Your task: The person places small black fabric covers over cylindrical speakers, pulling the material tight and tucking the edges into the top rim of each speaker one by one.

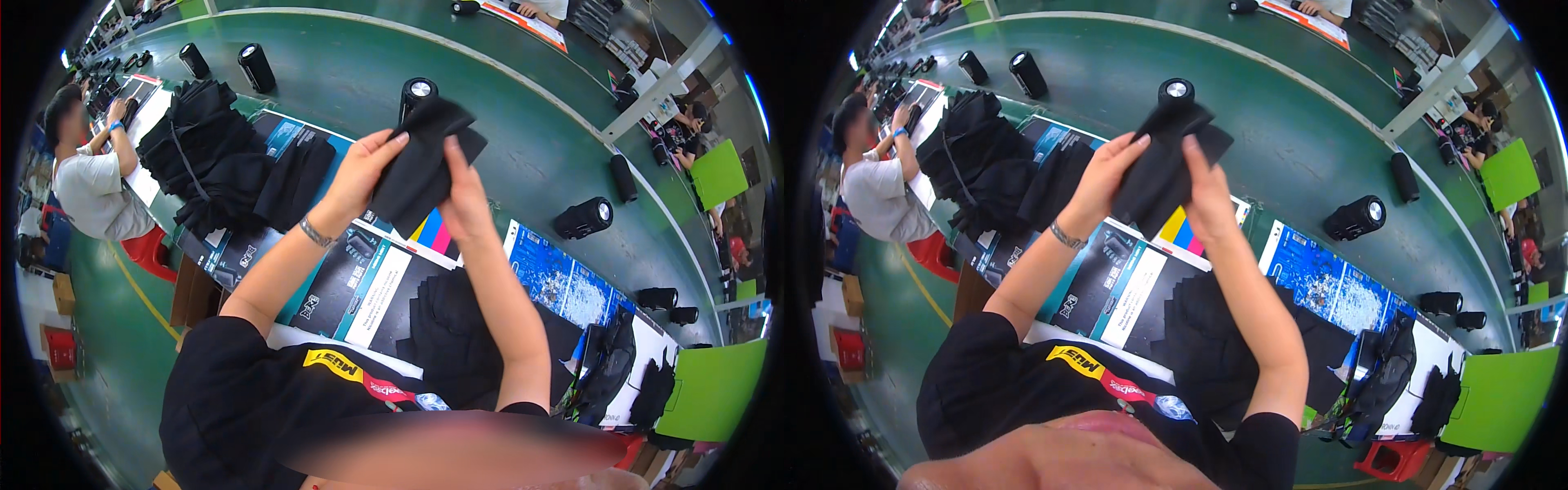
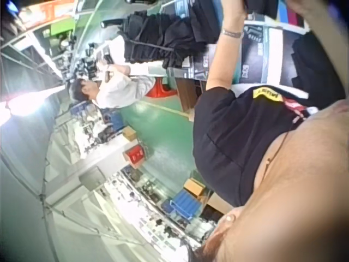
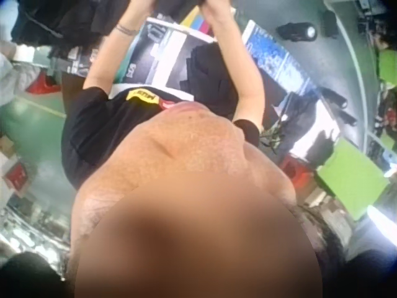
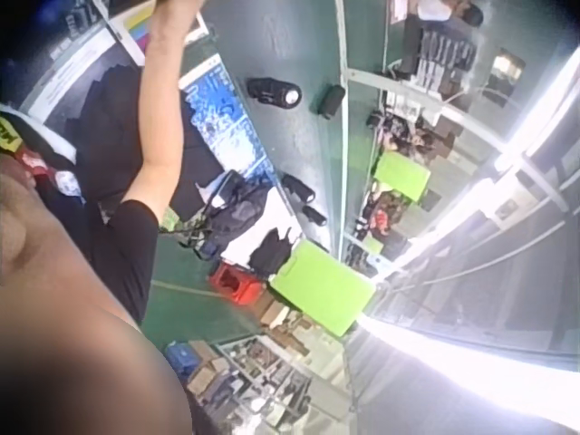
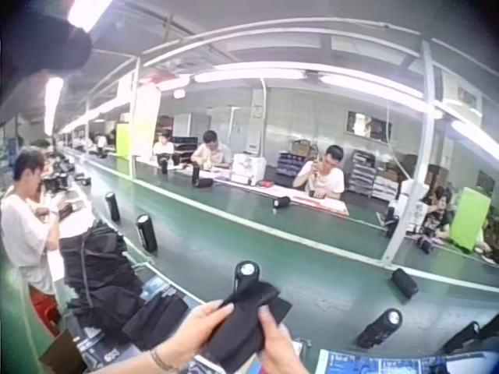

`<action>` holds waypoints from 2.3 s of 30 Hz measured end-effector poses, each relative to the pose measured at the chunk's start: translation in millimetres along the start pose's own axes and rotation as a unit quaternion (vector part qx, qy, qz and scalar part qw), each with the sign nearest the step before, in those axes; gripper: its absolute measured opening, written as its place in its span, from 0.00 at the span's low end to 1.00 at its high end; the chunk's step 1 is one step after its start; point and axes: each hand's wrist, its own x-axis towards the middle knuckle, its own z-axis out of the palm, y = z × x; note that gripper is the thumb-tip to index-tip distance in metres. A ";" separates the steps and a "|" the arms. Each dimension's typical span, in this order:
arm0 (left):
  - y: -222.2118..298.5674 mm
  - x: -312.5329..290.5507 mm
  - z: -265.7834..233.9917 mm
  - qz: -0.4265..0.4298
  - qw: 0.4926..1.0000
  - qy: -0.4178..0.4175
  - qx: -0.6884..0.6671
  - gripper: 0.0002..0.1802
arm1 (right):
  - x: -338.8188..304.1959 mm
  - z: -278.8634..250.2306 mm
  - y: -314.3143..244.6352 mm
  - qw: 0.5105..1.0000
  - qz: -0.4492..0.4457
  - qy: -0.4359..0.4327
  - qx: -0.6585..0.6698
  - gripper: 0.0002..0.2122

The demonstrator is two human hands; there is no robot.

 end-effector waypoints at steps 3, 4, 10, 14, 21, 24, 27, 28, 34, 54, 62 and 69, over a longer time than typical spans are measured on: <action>-9.6 2.3 -19.0 0.158 0.964 0.051 0.206 0.13 | 2.1 -2.2 12.7 0.993 -0.092 0.035 -0.063 0.17; -7.6 2.4 -29.3 0.256 0.912 0.069 0.314 0.13 | 3.9 -6.3 11.6 0.990 -0.113 0.054 -0.060 0.14; 30.8 -14.3 -48.4 0.025 0.997 0.007 -0.079 0.14 | 8.3 -19.7 -10.6 0.998 -0.003 -0.048 -0.040 0.12; 28.1 -11.1 -33.6 -0.032 0.992 -0.120 -0.019 0.18 | 13.7 -13.6 5.2 0.997 0.073 -0.014 0.028 0.12; 17.8 5.7 -34.4 -0.022 0.965 -0.131 0.227 0.12 | 1.4 -9.9 11.5 0.991 0.124 -0.023 0.042 0.05; 18.6 9.5 -27.3 0.002 0.982 -0.124 0.144 0.12 | -7.1 -4.6 5.1 0.973 0.175 -0.048 0.140 0.07; 18.4 7.5 -22.5 -0.040 0.982 -0.158 0.091 0.13 | -11.3 -14.8 8.5 0.987 0.146 -0.042 0.052 0.08; 15.4 10.6 -23.5 -0.012 0.980 -0.164 0.110 0.14 | -11.1 -11.7 9.7 0.991 0.123 -0.045 0.013 0.07; 3.3 11.4 -24.2 0.083 0.967 -0.105 0.217 0.08 | -28.8 3.6 19.8 0.988 0.059 0.006 -0.143 0.05; -44.4 151.8 -3.2 0.125 0.969 -0.068 0.204 0.08 | 80.3 -61.4 -22.6 0.803 -0.348 0.333 -0.351 0.06; -80.3 201.4 9.2 -0.030 0.990 0.006 0.138 0.06 | 127.0 -130.1 -48.2 0.956 -0.026 0.284 -0.070 0.05; -73.1 204.3 2.6 -0.214 0.962 -0.046 0.164 0.15 | 110.5 -132.3 -49.8 0.864 -0.019 0.357 -0.355 0.09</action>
